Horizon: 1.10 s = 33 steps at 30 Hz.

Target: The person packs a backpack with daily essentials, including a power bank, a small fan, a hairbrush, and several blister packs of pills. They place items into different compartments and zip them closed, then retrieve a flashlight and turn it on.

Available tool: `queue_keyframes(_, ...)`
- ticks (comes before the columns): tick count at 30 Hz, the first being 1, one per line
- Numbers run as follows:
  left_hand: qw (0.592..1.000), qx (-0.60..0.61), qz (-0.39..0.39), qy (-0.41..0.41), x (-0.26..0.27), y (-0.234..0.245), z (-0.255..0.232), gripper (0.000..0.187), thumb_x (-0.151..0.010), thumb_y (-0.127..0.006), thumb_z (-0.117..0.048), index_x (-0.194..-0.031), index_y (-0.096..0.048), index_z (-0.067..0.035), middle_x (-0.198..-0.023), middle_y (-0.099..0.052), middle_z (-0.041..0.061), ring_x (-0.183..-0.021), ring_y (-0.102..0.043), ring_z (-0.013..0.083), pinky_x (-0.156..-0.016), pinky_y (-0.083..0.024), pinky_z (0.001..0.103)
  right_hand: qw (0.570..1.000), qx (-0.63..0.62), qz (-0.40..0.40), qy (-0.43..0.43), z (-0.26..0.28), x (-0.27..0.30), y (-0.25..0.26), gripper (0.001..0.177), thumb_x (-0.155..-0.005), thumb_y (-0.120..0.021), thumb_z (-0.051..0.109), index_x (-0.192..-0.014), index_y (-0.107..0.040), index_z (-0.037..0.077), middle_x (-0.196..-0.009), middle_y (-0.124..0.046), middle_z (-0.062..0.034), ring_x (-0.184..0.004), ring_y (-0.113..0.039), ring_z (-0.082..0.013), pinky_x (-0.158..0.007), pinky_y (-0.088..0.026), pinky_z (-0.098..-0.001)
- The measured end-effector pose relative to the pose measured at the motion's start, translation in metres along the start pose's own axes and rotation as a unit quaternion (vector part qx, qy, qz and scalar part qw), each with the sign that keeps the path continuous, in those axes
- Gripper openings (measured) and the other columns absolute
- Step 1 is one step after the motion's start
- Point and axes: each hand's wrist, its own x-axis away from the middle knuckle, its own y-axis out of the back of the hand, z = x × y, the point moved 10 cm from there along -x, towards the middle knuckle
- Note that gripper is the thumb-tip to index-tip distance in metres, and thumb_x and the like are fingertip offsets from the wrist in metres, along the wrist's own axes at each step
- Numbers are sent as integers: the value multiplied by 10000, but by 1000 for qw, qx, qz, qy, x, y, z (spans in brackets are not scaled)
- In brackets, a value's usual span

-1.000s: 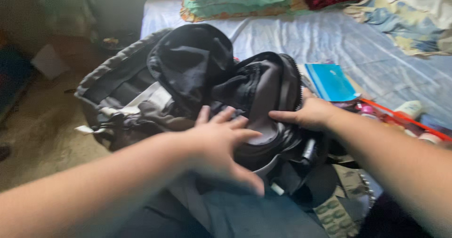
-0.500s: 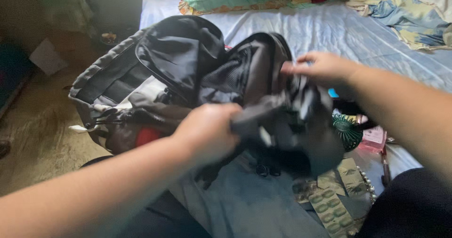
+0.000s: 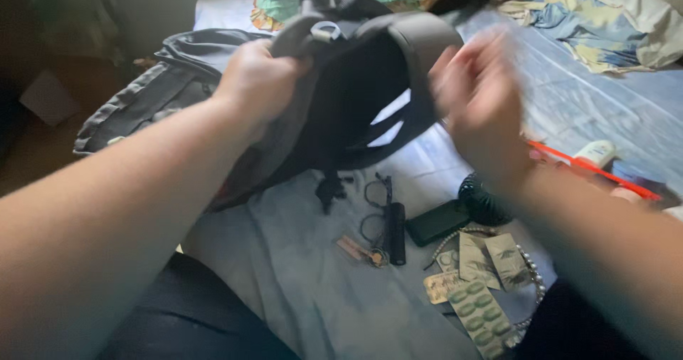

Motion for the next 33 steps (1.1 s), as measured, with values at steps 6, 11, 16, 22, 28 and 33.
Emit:
queue_keyframes(6, 998, -17, -27, 61, 1, 2, 10, 242, -897, -687, -227, -1023, -745, -28, -822, -745, 81, -637, -677, 172, -567, -524, 346, 822, 319, 457, -114, -12, 119, -139, 361, -935, -637, 366, -1224, -656, 151, -1231, -646, -87, -1203, -593, -247, -1032, -484, -399)
queue_keyframes(11, 997, -18, -33, 67, 4, 4, 11, 240, -902, -679, -219, -1051, -733, -39, -871, -756, 70, -717, -703, 156, -642, -545, 321, 634, 426, 641, -80, -11, 181, -168, 633, -1030, -404, 502, -1604, -224, 306, -1691, -154, -66, -1549, -107, -367, -1183, -115, -701)
queue_keyframes(16, 996, 32, -5, 82, 6, 5, 19, 247, -907, -665, -215, -1072, -722, -40, -867, -744, 69, -723, -688, 165, -638, -539, 320, 649, 456, 599, -114, -63, 187, -134, 634, -1038, -344, 485, -1625, -188, 302, -1710, -155, -27, -1517, -106, -325, -1174, -90, -676)
queue_keyframes(22, 999, 13, 18, 49, 15, 7, 31, 236, -933, -671, -223, -1087, -736, -56, -885, -721, 16, -760, -642, 115, -658, -500, 280, 730, 501, 465, -12, -121, 156, -78, 563, -969, -482, 355, -1495, -405, 170, -1522, -432, -115, -1422, -382, -302, -1132, -308, -562)
queue_keyframes(28, 987, 18, 156, -24, 71, -24, 34, 220, -858, -724, -130, -1062, -688, -57, -904, -700, 8, -817, -662, 109, -715, -555, 276, 425, 720, 538, 108, -170, 153, -37, 535, -1049, -433, 288, -1497, -344, 9, -1529, -388, -243, -1398, -410, -442, -1025, -403, -640)
queue_keyframes(33, 926, -291, 238, -37, 138, -65, 40, 314, -749, -776, -202, -1050, -698, -155, -939, -752, 70, -909, -715, 251, -807, -545, 387, 609, 614, 503, 3, -219, 134, -11, 725, -916, -532, 433, -1565, -276, 236, -1666, -243, -57, -1531, -208, -324, -1075, -258, -661)
